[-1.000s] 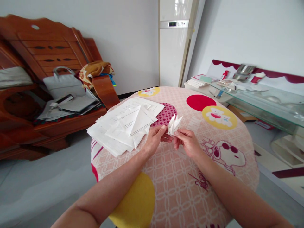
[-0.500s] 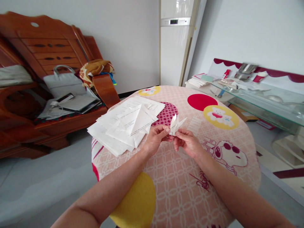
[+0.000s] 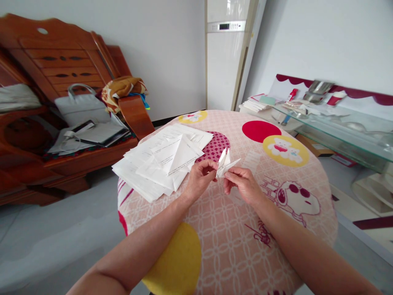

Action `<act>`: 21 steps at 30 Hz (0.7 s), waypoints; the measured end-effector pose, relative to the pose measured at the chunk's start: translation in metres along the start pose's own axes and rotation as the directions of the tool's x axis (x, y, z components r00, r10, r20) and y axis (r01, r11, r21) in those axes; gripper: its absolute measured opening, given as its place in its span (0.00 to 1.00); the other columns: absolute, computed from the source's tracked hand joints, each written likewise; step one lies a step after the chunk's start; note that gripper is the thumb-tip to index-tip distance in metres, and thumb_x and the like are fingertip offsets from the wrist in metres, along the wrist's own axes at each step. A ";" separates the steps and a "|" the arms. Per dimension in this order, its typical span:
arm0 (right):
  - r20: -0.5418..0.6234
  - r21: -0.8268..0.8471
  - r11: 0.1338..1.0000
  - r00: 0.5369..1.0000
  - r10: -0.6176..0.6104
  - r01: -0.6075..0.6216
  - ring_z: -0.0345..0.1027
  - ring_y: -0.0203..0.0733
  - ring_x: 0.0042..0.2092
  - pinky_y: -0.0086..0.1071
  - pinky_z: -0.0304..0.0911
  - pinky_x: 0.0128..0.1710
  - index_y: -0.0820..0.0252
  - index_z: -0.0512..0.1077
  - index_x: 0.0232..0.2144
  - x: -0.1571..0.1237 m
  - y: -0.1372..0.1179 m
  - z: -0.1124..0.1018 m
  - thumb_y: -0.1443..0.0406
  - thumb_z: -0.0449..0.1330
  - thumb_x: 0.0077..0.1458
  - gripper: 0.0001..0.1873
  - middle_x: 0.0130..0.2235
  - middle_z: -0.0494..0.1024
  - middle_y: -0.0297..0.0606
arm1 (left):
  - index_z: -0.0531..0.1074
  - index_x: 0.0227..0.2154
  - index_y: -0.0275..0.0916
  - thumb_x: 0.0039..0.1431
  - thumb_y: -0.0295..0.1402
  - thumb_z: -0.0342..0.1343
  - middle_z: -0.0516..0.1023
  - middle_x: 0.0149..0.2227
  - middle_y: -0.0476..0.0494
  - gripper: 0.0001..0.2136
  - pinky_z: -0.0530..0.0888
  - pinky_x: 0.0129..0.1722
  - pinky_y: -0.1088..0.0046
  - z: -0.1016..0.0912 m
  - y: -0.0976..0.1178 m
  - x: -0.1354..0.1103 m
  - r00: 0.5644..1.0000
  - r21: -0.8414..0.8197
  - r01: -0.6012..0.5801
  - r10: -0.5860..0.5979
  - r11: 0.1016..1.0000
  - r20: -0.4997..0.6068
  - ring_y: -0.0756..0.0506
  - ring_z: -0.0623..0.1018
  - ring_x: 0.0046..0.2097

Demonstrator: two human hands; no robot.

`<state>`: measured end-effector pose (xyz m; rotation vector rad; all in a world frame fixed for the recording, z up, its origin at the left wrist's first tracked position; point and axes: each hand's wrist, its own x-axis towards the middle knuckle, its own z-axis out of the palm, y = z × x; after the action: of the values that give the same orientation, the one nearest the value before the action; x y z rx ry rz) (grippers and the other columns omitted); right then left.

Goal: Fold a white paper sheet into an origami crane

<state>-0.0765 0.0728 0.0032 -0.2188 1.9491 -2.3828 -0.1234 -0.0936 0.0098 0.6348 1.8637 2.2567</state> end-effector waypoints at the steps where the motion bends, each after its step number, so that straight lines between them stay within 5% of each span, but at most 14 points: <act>1: -0.015 -0.024 1.000 1.000 -0.013 0.013 0.69 0.35 0.22 0.30 0.68 0.23 0.62 0.77 0.28 0.000 -0.001 0.000 0.57 0.64 0.56 0.13 0.24 0.77 0.35 | 0.74 0.30 0.36 0.52 0.32 0.63 0.75 0.29 0.49 0.06 0.74 0.30 0.77 -0.001 0.001 0.000 1.000 0.005 0.001 -0.002 1.000 0.019 0.52 0.73 0.29; 8: -0.110 -0.156 0.982 0.986 -0.127 0.109 0.69 0.36 0.22 0.29 0.66 0.22 0.61 0.76 0.26 0.000 -0.003 -0.002 0.58 0.63 0.57 0.13 0.23 0.76 0.34 | 0.76 0.35 0.36 0.55 0.38 0.63 0.77 0.37 0.43 0.10 0.76 0.40 0.72 -0.004 0.008 -0.005 0.993 0.127 -0.091 0.080 0.988 0.085 0.47 0.77 0.38; 13: -0.082 -0.323 0.933 0.977 -0.196 0.160 0.69 0.37 0.24 0.29 0.66 0.24 0.59 0.76 0.27 -0.004 0.000 0.000 0.58 0.61 0.59 0.13 0.24 0.76 0.34 | 0.75 0.32 0.36 0.57 0.37 0.62 0.77 0.34 0.44 0.08 0.74 0.37 0.74 -0.002 0.005 -0.008 0.978 0.333 -0.193 0.209 0.923 -0.011 0.48 0.76 0.35; 21: -0.074 -0.588 0.769 0.931 -0.359 0.250 0.62 0.36 0.23 0.29 0.57 0.23 0.58 0.71 0.20 -0.009 -0.003 0.005 0.58 0.60 0.58 0.16 0.20 0.71 0.34 | 0.76 0.33 0.36 0.58 0.32 0.59 0.78 0.35 0.44 0.04 0.75 0.40 0.73 0.004 0.006 -0.012 0.978 0.414 -0.189 0.209 0.890 -0.004 0.47 0.77 0.36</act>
<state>-0.0668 0.0695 0.0065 -0.3796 2.8890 -1.9388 -0.1105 -0.0959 0.0130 0.8728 2.4317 2.0078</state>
